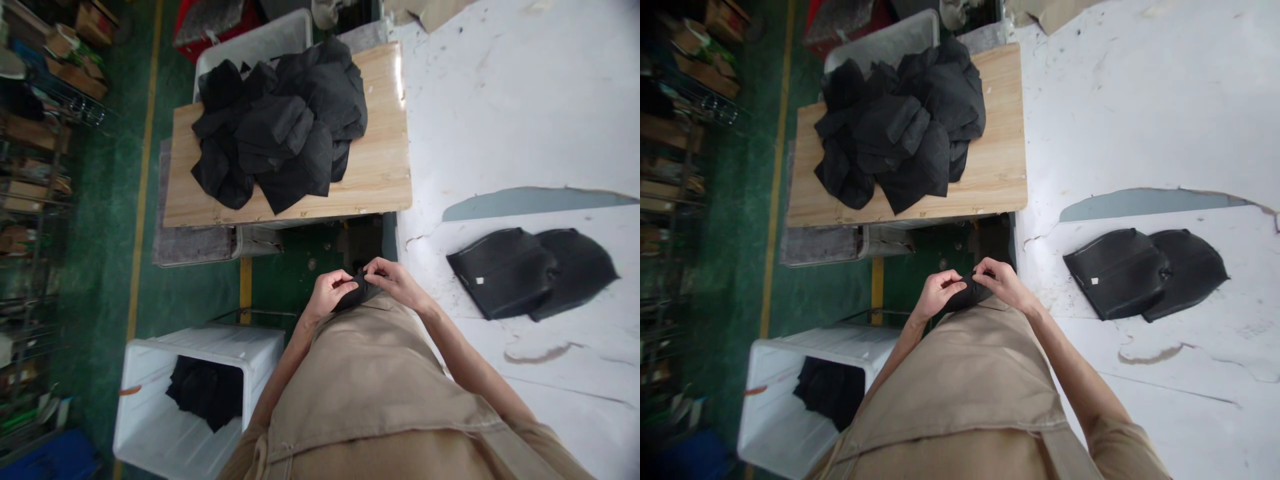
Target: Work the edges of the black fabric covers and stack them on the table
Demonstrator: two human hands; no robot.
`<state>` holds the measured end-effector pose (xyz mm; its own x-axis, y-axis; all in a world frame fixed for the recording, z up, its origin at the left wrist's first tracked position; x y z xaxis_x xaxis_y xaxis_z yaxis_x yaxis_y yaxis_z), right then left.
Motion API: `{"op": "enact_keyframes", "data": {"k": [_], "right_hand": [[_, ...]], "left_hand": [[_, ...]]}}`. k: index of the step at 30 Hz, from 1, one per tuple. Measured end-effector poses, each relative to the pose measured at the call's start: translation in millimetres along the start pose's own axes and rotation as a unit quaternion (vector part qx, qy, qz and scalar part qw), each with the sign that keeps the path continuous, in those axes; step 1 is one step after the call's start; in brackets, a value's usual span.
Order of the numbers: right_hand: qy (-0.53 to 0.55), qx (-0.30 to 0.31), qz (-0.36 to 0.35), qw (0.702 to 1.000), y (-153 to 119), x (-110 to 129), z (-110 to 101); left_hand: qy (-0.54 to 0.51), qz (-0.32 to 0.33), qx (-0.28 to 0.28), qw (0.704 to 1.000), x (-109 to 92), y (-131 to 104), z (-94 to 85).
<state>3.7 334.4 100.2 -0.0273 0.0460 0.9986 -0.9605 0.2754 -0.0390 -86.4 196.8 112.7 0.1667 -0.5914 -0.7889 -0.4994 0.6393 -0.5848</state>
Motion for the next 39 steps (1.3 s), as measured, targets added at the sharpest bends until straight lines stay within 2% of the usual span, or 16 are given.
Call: {"op": "enact_keyframes", "data": {"k": [4, 10, 13, 16, 19, 27, 33, 36, 39], "right_hand": [[-0.023, -0.01, -0.005, 1.0, 1, 5, 5], [-0.068, -0.001, -0.013, 0.998, 2, 9, 16], [-0.052, 0.026, -0.026, 0.998, 3, 9, 15], [-0.06, 0.052, -0.047, 0.996, 3, 8, 10], [-0.06, 0.042, -0.06, 0.996, 4, 8, 6], [-0.027, -0.027, -0.007, 0.999, 6, 4, 7], [-0.024, -0.022, -0.001, 0.999, 7, 3, 8], [-0.023, -0.014, -0.011, 1.0, 9, 4, 10], [-0.037, 0.002, -0.05, 0.998, 10, 8, 10]], "left_hand": [[0.027, 0.012, -0.014, 0.999, -2, 0, -3.6], [0.093, 0.066, -0.02, 0.993, -19, 1, -3.8], [0.071, 0.064, -0.014, 0.995, -18, 4, -8.0], [0.03, 0.049, -0.033, 0.998, -13, 5, -15.9], [0.005, 0.037, -0.043, 0.998, -9, 4, -20.0], [-0.009, 0.029, -0.044, 0.999, -4, 4, -22.9], [0.043, 0.038, -0.002, 0.998, -12, 3, -18.6], [0.077, 0.067, -0.013, 0.995, -19, 0, -18.8], [0.057, 0.072, -0.036, 0.995, -19, 0, -24.3]]}}
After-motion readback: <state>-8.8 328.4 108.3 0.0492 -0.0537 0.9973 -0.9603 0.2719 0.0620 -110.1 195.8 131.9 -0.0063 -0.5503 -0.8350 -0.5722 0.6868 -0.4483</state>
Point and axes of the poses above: each hand's wrist, its own y-axis towards the middle knuckle, its own z-axis out of the palm, x = y × z, the point moved 6 cm from there along y, towards the middle knuckle, and after that the axes turned 10 degrees about -z, right-handed, at the moved point
